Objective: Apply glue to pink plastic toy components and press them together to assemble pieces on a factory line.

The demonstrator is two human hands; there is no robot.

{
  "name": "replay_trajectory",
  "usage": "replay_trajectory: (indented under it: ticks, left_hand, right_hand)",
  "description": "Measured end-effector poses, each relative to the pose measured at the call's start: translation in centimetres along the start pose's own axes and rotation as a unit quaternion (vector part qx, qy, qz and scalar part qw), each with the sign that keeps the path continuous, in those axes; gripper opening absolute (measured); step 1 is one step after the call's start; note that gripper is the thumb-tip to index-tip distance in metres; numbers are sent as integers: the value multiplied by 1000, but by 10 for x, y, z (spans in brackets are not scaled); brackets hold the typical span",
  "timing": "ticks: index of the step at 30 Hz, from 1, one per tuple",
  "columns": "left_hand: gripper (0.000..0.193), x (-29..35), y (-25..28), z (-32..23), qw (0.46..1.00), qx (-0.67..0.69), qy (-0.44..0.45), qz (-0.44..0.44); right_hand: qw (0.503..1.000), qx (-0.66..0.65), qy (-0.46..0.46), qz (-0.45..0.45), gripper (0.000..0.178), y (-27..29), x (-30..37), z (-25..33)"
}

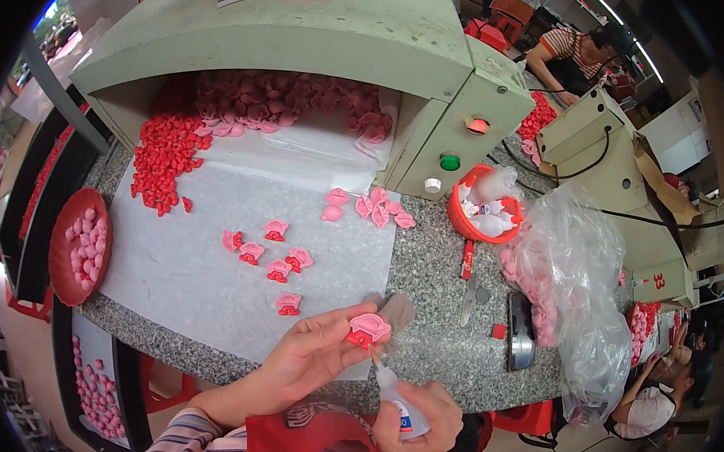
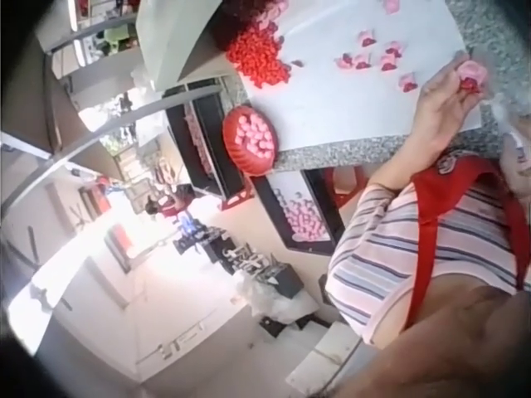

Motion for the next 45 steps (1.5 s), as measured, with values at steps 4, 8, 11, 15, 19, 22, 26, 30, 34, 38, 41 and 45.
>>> replay_trajectory:
  ticks: [4, 8, 11, 15, 19, 22, 26, 30, 34, 38, 41, 45]
  left_hand:
    - [41, -1, -2, 0, 1000, 0, -3, -2]
    - [41, -1, -4, 0, 999, -30, -21, -15]
    - [40, 0, -3, 0, 999, -39, -29, -20]
    - [39, -1, -3, 1, 999, -37, -30, -23]
    - [38, -1, -4, 1, 998, -42, -33, -27]
    - [38, 0, -4, 1, 998, -42, -32, -28]
    - [39, 0, -2, 1, 998, -43, -30, -25]
    - [39, 0, -3, 1, 998, -44, -30, -26]
    - [39, 0, -2, 2, 998, -42, -29, -22]
    - [39, 1, -1, 3, 999, -42, -21, -25]
    - [39, 1, -1, 3, 999, -41, -18, -25]
    - [39, 1, -2, 4, 998, -42, -23, -28]
  right_hand:
    - [1000, 0, 11, -8, 31, -4, -2, 0]
    - [1000, 9, 10, 0, 31, -3, -3, 0]
    - [1000, 2, 17, -3, 30, -4, -5, 0]
    - [1000, 1, 19, -3, 30, -4, -4, -1]
    - [1000, 7, 17, 0, 30, -5, -3, -2]
    - [1000, 5, 17, -2, 29, -5, -3, -1]
    - [1000, 4, 11, 6, 29, -5, -4, 0]
    - [1000, 2, 14, 1, 29, -6, -5, 0]
    - [1000, 1, 17, 1, 29, -6, -5, -1]
    - [1000, -1, 22, 3, 29, -6, -5, -1]
    - [1000, 7, 1, 29, 26, -3, -4, 3]
    - [999, 13, -4, 29, 26, -2, -3, 3]
Point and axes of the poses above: each hand's wrist, its own x-axis away from the middle knuckle, its own y-axis out of the back of the hand, z = x × y, the point moved 2 cm from there along -x, towards the middle knuckle, and after that the axes turned 8 degrees about -z, right-handed, at the moved point
